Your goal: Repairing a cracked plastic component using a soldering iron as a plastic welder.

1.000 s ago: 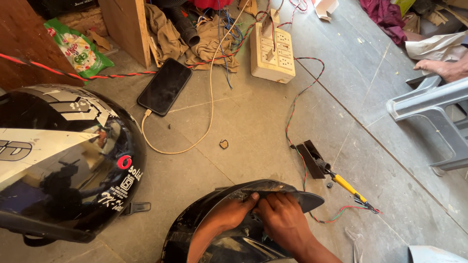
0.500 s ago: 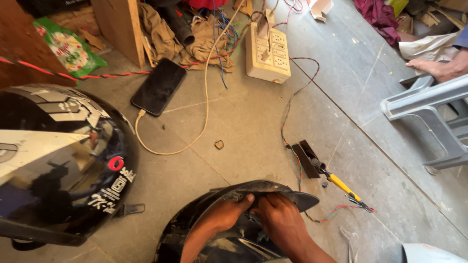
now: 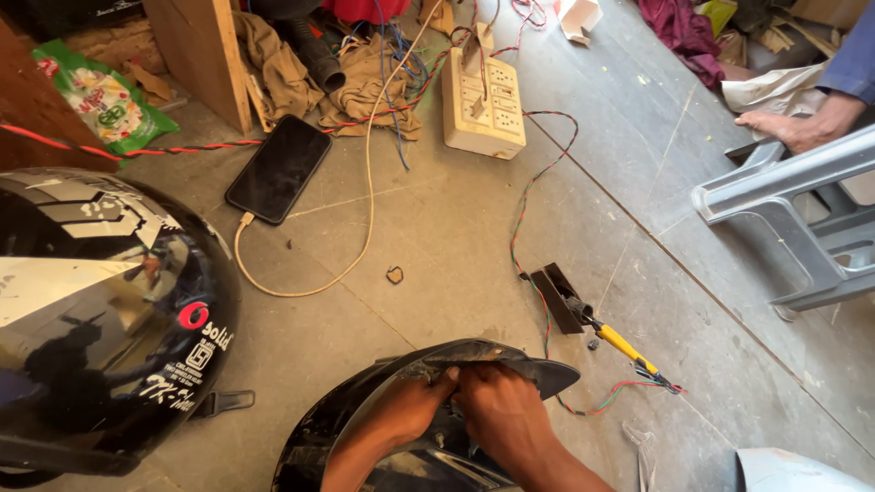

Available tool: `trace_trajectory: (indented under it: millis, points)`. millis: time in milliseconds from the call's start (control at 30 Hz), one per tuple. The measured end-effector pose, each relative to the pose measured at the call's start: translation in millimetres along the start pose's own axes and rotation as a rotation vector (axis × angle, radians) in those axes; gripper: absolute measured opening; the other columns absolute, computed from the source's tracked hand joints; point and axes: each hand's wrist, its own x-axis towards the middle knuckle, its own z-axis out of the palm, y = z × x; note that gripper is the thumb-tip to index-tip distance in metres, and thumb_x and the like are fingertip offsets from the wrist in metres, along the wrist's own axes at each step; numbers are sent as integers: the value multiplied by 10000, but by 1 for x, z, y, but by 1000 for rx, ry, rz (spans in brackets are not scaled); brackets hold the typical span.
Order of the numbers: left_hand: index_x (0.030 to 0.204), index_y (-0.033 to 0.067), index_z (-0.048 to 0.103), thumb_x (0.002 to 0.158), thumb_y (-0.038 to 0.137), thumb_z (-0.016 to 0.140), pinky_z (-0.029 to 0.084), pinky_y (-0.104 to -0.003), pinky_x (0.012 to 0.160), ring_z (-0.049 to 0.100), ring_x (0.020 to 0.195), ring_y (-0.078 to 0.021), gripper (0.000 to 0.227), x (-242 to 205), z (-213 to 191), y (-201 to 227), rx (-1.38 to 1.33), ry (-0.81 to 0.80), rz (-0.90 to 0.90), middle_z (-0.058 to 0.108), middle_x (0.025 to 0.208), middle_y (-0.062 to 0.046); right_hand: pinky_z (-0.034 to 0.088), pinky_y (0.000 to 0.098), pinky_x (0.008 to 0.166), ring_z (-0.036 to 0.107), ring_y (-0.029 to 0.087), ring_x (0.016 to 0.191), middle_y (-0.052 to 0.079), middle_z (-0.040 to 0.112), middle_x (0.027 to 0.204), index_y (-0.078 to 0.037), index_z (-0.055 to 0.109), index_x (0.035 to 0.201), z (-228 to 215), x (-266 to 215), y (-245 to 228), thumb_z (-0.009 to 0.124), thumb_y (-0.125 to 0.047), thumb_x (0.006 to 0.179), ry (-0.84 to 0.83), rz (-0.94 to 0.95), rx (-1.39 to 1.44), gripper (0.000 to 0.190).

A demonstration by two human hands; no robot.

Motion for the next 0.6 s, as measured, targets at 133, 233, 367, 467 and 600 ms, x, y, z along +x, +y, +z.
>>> trace_trajectory:
  millis: [133, 233, 367, 467, 600]
  points:
    - [1241, 65, 628, 1025, 484, 228, 499, -540, 711, 669, 844, -413, 618, 21, 16, -29, 393, 1, 239, 702, 958, -235, 548, 448, 700, 673, 339, 876, 140, 705, 961, -56, 695, 1058, 2, -2, -5, 716, -94, 752, 114, -157, -57, 309]
    - [953, 18, 749, 984, 668, 333, 513, -486, 776, 706, 852, -364, 772, -1, -2, 9, -48, -20, -193, 753, 889, -222, 547, 459, 716, 661, 327, 875, 130, 664, 901, -54, 636, 918, 3, -6, -2, 718, -147, 819, 80, -153, -130, 159]
    - [889, -28, 727, 974, 732, 352, 503, -475, 723, 678, 793, -332, 852, -1, -4, 7, 19, -7, -206, 703, 821, -212, 562, 456, 666, 658, 336, 878, 145, 645, 919, -50, 606, 906, 7, -10, 3, 704, -209, 869, 130, -138, -72, 190]
    - [858, -42, 714, 967, 743, 338, 503, -479, 710, 688, 769, -318, 877, -1, -3, 9, 18, -41, -240, 698, 779, -205, 566, 461, 629, 665, 342, 856, 158, 643, 916, -40, 594, 896, 7, -11, 8, 709, -277, 895, 109, -85, -58, 263]
    - [838, -59, 693, 957, 747, 365, 512, -467, 708, 696, 762, -317, 878, 0, -3, 8, -17, -3, -227, 696, 764, -211, 568, 472, 622, 667, 361, 803, 173, 648, 892, -34, 585, 881, 12, -8, 8, 732, -269, 871, 114, -83, -41, 277]
